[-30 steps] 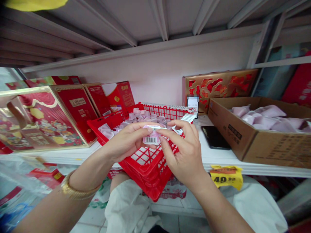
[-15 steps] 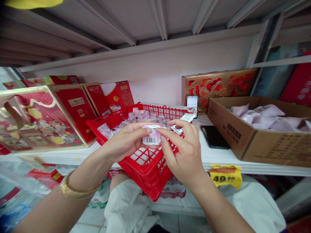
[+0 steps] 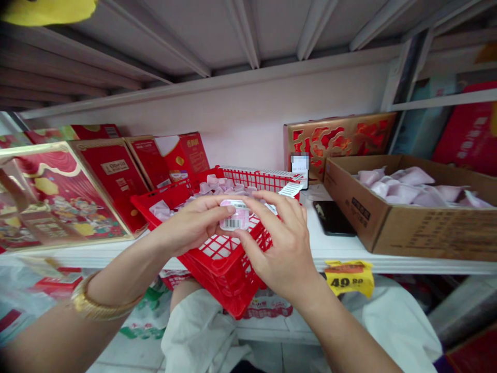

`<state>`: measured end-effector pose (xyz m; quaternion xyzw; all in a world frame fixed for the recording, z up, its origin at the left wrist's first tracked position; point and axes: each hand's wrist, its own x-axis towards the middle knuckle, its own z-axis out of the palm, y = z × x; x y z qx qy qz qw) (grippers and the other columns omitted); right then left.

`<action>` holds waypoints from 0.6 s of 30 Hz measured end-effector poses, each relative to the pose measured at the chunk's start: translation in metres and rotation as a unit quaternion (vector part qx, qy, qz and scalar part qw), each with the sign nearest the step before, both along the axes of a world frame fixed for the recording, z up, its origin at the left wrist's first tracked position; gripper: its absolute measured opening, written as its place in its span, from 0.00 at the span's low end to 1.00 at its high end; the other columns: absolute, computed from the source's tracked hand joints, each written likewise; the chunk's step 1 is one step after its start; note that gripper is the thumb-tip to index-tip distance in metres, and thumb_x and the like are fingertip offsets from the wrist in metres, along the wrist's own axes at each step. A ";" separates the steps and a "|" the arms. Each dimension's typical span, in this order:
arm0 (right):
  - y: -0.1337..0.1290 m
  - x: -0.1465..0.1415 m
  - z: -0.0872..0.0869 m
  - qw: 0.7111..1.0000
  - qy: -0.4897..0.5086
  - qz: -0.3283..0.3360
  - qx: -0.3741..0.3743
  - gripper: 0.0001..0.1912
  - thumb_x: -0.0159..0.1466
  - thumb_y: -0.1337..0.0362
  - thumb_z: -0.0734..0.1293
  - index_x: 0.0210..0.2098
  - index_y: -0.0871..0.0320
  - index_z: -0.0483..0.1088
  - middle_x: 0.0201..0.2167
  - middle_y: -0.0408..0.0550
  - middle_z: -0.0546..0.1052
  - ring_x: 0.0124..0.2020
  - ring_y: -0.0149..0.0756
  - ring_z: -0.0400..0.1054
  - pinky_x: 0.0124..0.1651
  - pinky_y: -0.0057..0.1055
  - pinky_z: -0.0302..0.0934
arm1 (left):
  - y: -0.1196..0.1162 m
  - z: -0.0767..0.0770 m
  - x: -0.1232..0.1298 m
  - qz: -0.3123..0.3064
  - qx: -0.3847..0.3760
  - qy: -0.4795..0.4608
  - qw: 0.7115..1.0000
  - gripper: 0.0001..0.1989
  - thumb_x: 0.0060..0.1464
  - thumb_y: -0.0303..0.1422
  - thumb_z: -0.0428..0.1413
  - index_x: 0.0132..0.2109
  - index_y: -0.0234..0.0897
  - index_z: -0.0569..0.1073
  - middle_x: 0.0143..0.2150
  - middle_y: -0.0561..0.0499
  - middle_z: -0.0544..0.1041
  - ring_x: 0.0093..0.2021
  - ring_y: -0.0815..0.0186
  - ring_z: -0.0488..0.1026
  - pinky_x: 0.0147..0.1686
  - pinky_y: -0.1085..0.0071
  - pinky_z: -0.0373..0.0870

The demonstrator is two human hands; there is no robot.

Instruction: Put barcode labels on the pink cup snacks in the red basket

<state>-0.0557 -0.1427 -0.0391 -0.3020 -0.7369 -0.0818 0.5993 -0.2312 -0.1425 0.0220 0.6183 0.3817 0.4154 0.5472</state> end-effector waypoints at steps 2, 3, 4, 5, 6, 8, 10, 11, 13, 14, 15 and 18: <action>-0.003 0.005 0.004 1.000 -0.006 0.001 0.008 0.21 0.62 0.61 0.71 0.54 0.53 0.72 0.52 0.53 0.77 0.52 0.46 0.70 0.54 0.46 0.62 | -0.002 0.010 0.006 -0.009 0.028 0.043 0.999 0.13 0.55 0.32 0.59 0.47 0.34 0.79 0.40 0.47 0.80 0.40 0.67 0.75 0.41 0.71 0.72; -0.004 0.010 0.006 1.000 -0.006 0.000 0.014 0.21 0.62 0.61 0.71 0.55 0.54 0.72 0.51 0.52 0.77 0.52 0.45 0.70 0.54 0.46 0.62 | -0.003 0.015 0.010 -0.018 0.041 0.064 0.997 0.13 0.56 0.33 0.58 0.47 0.34 0.79 0.39 0.47 0.80 0.39 0.67 0.75 0.41 0.70 0.71; -0.006 0.015 0.007 1.000 -0.004 -0.002 0.021 0.21 0.62 0.61 0.71 0.55 0.54 0.72 0.50 0.52 0.78 0.51 0.44 0.71 0.53 0.45 0.62 | -0.004 0.021 0.016 -0.031 0.048 0.083 0.995 0.13 0.57 0.33 0.58 0.47 0.34 0.79 0.39 0.47 0.80 0.38 0.67 0.74 0.41 0.70 0.71; -0.007 0.021 0.009 1.000 0.000 -0.008 0.028 0.21 0.62 0.60 0.71 0.54 0.54 0.72 0.49 0.52 0.79 0.50 0.44 0.71 0.53 0.44 0.62 | -0.005 0.026 0.023 -0.044 0.051 0.099 0.993 0.13 0.57 0.33 0.57 0.47 0.33 0.79 0.38 0.47 0.80 0.38 0.67 0.74 0.41 0.70 0.71; -0.009 0.029 0.010 0.999 0.004 -0.017 0.034 0.20 0.62 0.60 0.71 0.54 0.54 0.72 0.48 0.52 0.79 0.49 0.44 0.72 0.52 0.44 0.62 | -0.006 0.031 0.032 -0.058 0.050 0.111 0.991 0.13 0.58 0.34 0.56 0.47 0.33 0.79 0.37 0.48 0.80 0.37 0.67 0.74 0.40 0.70 0.71; -0.012 0.047 0.010 0.998 0.006 -0.042 0.041 0.20 0.62 0.60 0.72 0.53 0.53 0.73 0.46 0.51 0.80 0.48 0.44 0.73 0.51 0.44 0.62 | -0.004 0.038 0.051 -0.081 0.043 0.133 0.987 0.13 0.58 0.34 0.56 0.46 0.33 0.79 0.35 0.48 0.78 0.35 0.67 0.73 0.37 0.71 0.71; -0.012 0.069 0.009 0.996 -0.002 -0.072 0.043 0.20 0.61 0.59 0.72 0.53 0.52 0.74 0.45 0.51 0.80 0.47 0.45 0.73 0.50 0.44 0.63 | 0.002 0.041 0.075 -0.103 0.040 0.146 0.983 0.11 0.57 0.33 0.55 0.43 0.33 0.79 0.34 0.49 0.77 0.33 0.68 0.71 0.35 0.72 0.71; -0.012 0.081 0.008 0.995 -0.007 -0.091 0.044 0.21 0.61 0.59 0.72 0.53 0.52 0.74 0.45 0.51 0.80 0.47 0.45 0.73 0.51 0.44 0.63 | 0.007 0.041 0.088 -0.115 0.041 0.149 0.981 0.10 0.57 0.32 0.55 0.41 0.33 0.78 0.33 0.50 0.76 0.33 0.69 0.71 0.34 0.72 0.71; -0.007 0.106 0.007 0.990 -0.013 -0.132 0.049 0.22 0.61 0.59 0.72 0.54 0.52 0.74 0.46 0.51 0.80 0.47 0.45 0.73 0.52 0.45 0.63 | 0.021 0.040 0.119 -0.139 0.040 0.145 0.979 0.07 0.56 0.28 0.54 0.38 0.32 0.77 0.32 0.50 0.75 0.32 0.70 0.70 0.35 0.73 0.72; -0.004 0.119 0.007 0.986 -0.012 -0.155 0.053 0.22 0.61 0.59 0.72 0.54 0.52 0.73 0.46 0.51 0.80 0.48 0.46 0.73 0.52 0.45 0.63 | 0.030 0.040 0.135 -0.149 0.038 0.138 0.978 0.07 0.55 0.27 0.53 0.36 0.32 0.76 0.32 0.50 0.74 0.33 0.70 0.70 0.36 0.73 0.72; 0.001 0.132 0.007 0.982 -0.008 -0.179 0.059 0.22 0.61 0.59 0.72 0.55 0.51 0.73 0.46 0.52 0.80 0.48 0.47 0.73 0.52 0.46 0.63 | 0.039 0.040 0.152 -0.157 0.036 0.132 0.978 0.06 0.55 0.26 0.53 0.36 0.32 0.76 0.31 0.49 0.73 0.33 0.69 0.70 0.36 0.72 0.73; 0.024 0.173 0.012 0.966 0.019 -0.245 0.083 0.22 0.59 0.56 0.73 0.52 0.52 0.75 0.44 0.53 0.81 0.45 0.48 0.73 0.50 0.47 0.65 | 0.067 0.045 0.202 -0.174 0.051 0.110 0.977 0.06 0.54 0.23 0.52 0.36 0.32 0.74 0.33 0.48 0.74 0.36 0.69 0.72 0.42 0.70 0.73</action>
